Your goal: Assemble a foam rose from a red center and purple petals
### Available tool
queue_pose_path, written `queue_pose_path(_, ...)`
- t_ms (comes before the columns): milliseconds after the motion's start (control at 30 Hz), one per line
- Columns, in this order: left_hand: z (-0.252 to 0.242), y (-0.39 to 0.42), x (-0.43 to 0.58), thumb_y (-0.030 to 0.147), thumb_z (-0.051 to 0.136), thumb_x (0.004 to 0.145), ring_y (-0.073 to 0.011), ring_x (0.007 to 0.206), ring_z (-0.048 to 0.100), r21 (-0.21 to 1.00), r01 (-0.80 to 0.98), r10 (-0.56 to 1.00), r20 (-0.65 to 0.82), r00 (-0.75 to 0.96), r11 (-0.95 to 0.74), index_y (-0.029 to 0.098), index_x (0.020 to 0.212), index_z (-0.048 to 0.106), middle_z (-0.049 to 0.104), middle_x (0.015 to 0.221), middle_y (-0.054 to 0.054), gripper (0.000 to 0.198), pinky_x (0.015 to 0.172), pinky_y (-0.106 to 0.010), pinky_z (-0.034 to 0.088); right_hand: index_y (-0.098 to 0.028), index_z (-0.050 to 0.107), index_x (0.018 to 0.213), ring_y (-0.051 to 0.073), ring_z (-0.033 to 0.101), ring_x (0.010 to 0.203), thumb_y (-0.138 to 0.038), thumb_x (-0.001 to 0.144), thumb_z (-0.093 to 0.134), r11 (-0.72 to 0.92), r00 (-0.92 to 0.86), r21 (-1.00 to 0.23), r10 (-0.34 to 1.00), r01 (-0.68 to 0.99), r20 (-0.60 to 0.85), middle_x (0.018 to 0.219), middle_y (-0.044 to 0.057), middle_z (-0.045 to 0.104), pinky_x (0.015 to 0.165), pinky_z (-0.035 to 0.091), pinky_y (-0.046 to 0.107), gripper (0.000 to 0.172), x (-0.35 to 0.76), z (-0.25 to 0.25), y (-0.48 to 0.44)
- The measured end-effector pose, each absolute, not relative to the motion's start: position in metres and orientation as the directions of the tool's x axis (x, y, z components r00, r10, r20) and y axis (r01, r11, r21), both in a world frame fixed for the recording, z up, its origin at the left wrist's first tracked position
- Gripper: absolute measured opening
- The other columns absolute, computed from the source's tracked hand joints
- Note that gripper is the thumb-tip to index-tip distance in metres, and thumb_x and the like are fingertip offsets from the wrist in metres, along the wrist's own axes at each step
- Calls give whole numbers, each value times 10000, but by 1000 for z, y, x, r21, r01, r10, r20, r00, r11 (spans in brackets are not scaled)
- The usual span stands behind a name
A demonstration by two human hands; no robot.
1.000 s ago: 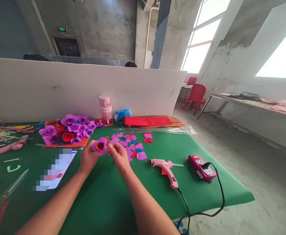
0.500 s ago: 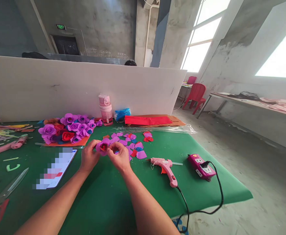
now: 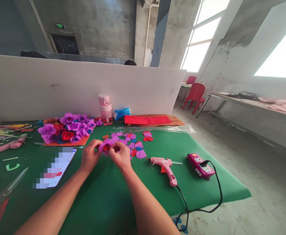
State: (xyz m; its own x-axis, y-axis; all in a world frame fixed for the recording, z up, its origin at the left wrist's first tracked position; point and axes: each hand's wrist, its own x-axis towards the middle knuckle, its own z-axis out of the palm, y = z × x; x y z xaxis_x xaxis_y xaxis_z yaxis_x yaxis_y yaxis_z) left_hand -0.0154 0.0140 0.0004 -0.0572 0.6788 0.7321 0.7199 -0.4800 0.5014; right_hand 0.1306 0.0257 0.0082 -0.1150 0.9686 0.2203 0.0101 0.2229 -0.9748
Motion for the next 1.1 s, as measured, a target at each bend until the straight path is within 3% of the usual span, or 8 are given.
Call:
queue_pose_path(233,-1,14,-13,177,535,830,-136,677,571,514,690,674,737,-52,-509,209,679,535,633,719,-7,154,639,-231,436,-202,522,572,109,399,505,-310,670,568,121,-109,-987,985,-105,133,525,-40,478,501,301,245,153,133,4,32)
queue_pose_path(367,-4,18,-16,172,550,789,-122,614,529,590,670,681,712,-169,-450,208,685,534,618,715,3,112,602,-221,419,-197,512,567,106,420,529,-362,697,594,66,-96,-963,991,-260,94,554,-31,482,538,343,250,226,134,6,32)
queue_pose_path(467,-7,21,-20,157,560,739,-116,551,454,638,658,655,701,-281,-400,213,645,491,517,606,38,129,547,-220,368,-201,507,584,97,417,511,-386,683,627,26,-121,-943,990,-333,69,573,-36,479,542,367,252,242,133,7,32)
queue_pose_path(633,-7,22,-22,196,567,727,-112,523,374,664,650,659,681,-319,-371,217,596,424,423,542,59,195,513,-226,312,-200,580,717,93,442,512,-462,687,662,-31,-248,-945,967,-327,54,660,-22,556,550,387,253,277,131,8,29)
queue_pose_path(800,-3,19,-19,254,593,744,-100,519,367,669,632,715,653,-250,-391,204,590,452,407,529,64,214,505,-210,312,-200,584,743,111,477,529,-479,699,663,-66,-370,-960,928,-271,40,549,-35,538,535,329,239,293,131,8,27)
queue_pose_path(967,-7,19,-18,279,604,754,-103,560,459,717,592,794,574,-201,-368,193,646,528,523,575,53,158,545,-200,371,-193,592,711,94,468,521,-448,664,710,-56,-368,-941,927,-334,75,569,-31,574,537,316,233,285,131,9,27)
queue_pose_path(1100,-10,21,-19,295,612,758,-130,622,559,710,583,824,554,-118,-394,190,746,618,660,698,11,106,610,-224,437,-199,582,705,89,457,481,-437,646,730,-139,-371,-905,928,-403,23,527,-36,575,497,285,224,287,132,10,28)
